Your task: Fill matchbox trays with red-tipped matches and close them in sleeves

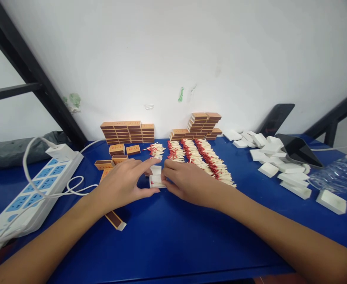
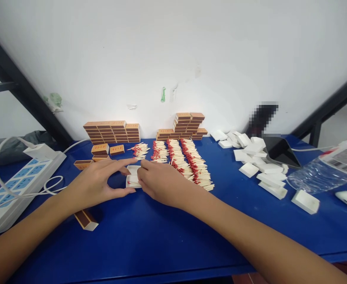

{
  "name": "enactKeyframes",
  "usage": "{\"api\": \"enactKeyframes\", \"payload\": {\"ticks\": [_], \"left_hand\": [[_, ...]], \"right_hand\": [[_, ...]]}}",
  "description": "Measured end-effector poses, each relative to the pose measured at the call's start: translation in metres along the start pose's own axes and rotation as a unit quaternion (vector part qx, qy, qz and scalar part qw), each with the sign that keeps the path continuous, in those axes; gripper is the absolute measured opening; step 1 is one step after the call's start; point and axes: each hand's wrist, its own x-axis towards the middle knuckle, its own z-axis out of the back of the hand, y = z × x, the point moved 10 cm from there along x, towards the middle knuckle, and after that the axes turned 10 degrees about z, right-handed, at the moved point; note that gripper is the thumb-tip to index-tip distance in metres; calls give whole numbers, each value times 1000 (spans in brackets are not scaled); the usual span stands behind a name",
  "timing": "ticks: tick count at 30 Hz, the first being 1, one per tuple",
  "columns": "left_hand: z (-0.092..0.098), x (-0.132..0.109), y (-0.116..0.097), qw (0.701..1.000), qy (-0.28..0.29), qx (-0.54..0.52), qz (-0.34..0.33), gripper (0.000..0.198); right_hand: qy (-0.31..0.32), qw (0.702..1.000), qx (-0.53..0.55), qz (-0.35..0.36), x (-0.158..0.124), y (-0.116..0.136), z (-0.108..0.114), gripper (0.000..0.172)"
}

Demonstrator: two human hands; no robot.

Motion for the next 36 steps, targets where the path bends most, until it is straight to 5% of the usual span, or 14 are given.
{"api": "enactKeyframes", "payload": {"ticks": [7,12,18,25,36], "left_hand": [[3,1,-6,1000,-1,9,-15,71],[3,2,-7,999,-3,0,-34,56],[1,3,-4,999,1,-6,-31,56],[1,3,-6,999,6,-13,-31,52],[3,3,-7,999,-5,-3,-39,54]], "right_hand": [[-74,992,100,3,-4,-5,10,11],[-147,986,56,-63,-15,-49,38,12],[-56,990,10,-127,-23,-96,19,11],[-25,994,14,-103,-16,-95,-3,14],[-49,997,-7,-67,-18,-95,-7,17]]}}
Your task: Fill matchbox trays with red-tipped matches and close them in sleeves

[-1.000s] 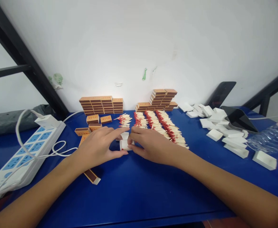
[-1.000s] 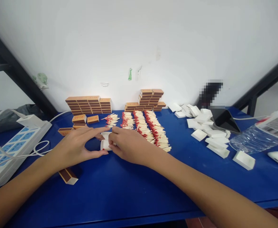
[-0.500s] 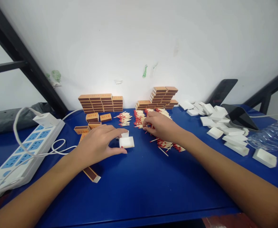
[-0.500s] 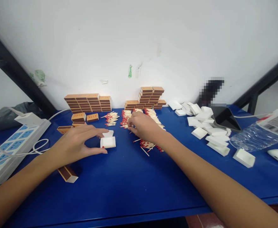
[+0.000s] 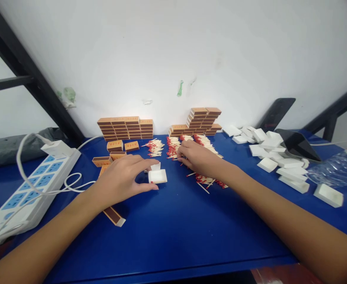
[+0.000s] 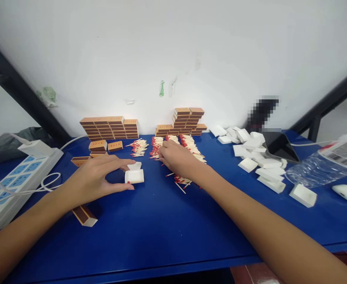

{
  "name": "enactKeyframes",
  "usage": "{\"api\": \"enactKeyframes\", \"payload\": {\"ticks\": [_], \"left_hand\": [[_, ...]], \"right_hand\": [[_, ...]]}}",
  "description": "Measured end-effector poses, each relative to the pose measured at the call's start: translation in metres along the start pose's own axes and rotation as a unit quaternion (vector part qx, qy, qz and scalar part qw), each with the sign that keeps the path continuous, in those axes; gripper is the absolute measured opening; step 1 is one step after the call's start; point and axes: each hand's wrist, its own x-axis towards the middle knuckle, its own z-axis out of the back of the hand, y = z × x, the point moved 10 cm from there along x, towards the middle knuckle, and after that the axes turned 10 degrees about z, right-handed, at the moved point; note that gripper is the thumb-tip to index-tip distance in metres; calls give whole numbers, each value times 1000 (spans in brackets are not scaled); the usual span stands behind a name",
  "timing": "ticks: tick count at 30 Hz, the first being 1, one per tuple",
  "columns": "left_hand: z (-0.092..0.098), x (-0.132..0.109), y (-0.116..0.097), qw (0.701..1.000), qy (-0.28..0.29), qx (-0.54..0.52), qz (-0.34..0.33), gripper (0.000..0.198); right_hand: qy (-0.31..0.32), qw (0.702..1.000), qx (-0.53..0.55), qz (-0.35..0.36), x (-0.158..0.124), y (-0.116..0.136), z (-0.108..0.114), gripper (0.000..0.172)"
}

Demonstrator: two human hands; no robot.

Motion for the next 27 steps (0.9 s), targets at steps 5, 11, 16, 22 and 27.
{"api": "enactKeyframes", "payload": {"ticks": [5,11,16,22,27], "left_hand": [[1,0,-1,1000,-5,-5,-3,56],[2,-1,-1,1000,-11,1,-8,57],[2,-2,3,1000,-27,13,-5,61],[3,-3,1,998,-54,18,-12,78],[6,-5,-5,997,-69,7,-34,81]], "right_hand": [[-2,1000,-8,-5,0,0,2,11],[14,1000,-9,-10,1,0,0,18],[-42,997,56,18,1,26,22,14],[-83,986,131,55,1,79,35,9],[-78,989,99,70,2,96,22,9]]}}
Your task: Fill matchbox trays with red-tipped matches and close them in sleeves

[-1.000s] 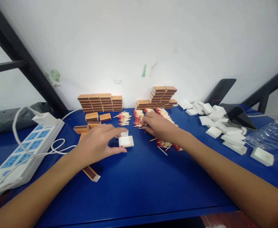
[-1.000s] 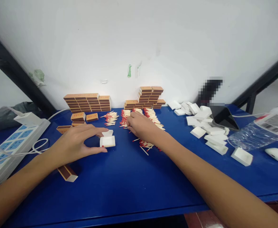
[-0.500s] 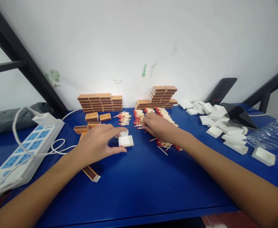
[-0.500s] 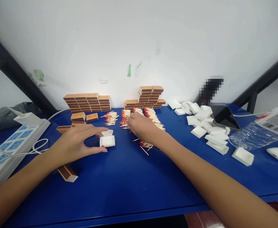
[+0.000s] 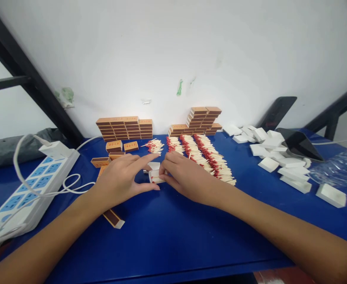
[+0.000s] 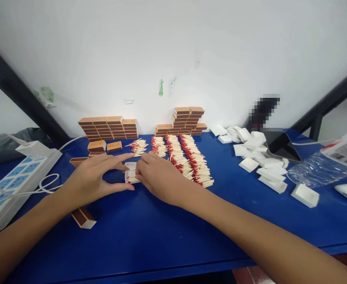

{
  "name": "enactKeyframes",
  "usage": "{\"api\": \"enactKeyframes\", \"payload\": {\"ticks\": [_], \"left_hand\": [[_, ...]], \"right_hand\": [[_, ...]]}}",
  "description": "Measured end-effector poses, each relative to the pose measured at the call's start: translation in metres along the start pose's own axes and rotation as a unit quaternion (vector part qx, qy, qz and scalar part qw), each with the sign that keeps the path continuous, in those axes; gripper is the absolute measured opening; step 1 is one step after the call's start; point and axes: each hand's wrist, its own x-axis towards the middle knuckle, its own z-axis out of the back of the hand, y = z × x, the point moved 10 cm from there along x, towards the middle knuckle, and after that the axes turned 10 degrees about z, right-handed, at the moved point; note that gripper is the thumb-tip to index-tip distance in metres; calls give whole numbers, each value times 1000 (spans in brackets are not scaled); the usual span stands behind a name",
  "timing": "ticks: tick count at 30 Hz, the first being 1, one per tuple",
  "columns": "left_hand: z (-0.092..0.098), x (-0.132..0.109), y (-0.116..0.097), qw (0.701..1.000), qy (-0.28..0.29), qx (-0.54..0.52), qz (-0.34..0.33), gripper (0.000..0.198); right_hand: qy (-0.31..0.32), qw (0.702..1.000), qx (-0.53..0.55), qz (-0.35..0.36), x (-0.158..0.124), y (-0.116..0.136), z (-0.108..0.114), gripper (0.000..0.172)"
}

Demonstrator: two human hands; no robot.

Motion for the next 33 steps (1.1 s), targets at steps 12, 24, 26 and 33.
{"api": "enactKeyframes", "payload": {"ticks": [12,24,26,33], "left_hand": [[-3,1,8,1000,10,4,18,75],[-3,2,11,999,21,-9,27,74],[-2,2,11,999,19,-9,28,74],[-2,2,9,1000,15,-2,23,74]], "right_hand": [[-8,991,-117,-65,-17,-96,24,11],[33,993,-91,-69,-18,-101,8,7],[32,994,-86,-66,-18,-100,10,5],[54,993,-69,-77,-19,-102,8,13]]}}
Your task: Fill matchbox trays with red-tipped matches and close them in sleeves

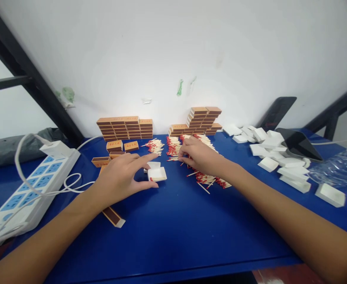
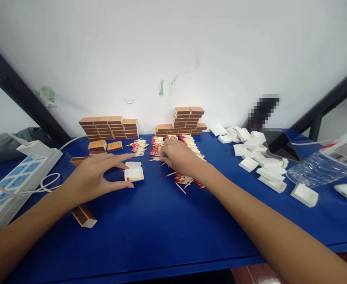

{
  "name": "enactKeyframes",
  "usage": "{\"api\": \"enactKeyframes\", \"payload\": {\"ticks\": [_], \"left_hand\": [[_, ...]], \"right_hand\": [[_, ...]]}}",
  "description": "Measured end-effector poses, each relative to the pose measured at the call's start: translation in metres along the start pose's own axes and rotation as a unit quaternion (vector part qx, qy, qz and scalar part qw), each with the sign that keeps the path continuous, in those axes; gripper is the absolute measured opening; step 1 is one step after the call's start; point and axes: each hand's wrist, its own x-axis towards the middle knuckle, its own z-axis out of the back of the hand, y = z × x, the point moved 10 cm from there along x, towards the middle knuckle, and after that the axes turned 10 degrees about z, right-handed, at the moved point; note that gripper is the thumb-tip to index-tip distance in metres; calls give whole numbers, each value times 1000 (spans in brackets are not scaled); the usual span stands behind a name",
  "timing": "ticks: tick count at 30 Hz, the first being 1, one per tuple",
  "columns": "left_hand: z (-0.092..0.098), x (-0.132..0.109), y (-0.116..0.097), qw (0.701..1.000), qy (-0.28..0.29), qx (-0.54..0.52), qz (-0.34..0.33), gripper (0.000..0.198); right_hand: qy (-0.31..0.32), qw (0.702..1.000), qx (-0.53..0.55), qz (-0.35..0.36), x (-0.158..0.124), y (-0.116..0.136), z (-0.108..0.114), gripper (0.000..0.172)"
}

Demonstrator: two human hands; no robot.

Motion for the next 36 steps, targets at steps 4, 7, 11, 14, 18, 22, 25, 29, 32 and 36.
{"api": "enactKeyframes", "payload": {"ticks": [4,7,11,14,18,22,25,29,32,36], "left_hand": [[0,-1,-1,1000,-2,5,-5,73],[0,0,-1,1000,3,5,0,73],[0,0,0,1000,8,2,5,73],[-1,0,1,1000,8,-1,10,73],[-2,0,1,1000,15,2,9,74],[-1,1,1,1000,8,5,10,74],[-1,1,1,1000,5,7,11,74],[-4,1,-2,1000,10,10,10,77],[-5,0,-4,1000,9,10,6,78],[-1,0,-5,1000,-2,3,-2,77]], "right_hand": [[10,1000,1,19,1,9,-2,14],[4,999,1,43,3,21,-3,15],[-23,999,-14,47,5,25,-2,14],[-30,998,-20,49,6,23,-4,15],[-2,998,-42,46,8,21,-9,21],[-1,998,-43,46,6,29,-2,23],[-37,997,-4,66,3,50,13,18],[-62,993,28,94,2,88,19,15],[-55,993,11,107,4,106,10,15],[-82,991,43,99,5,96,15,12]]}}
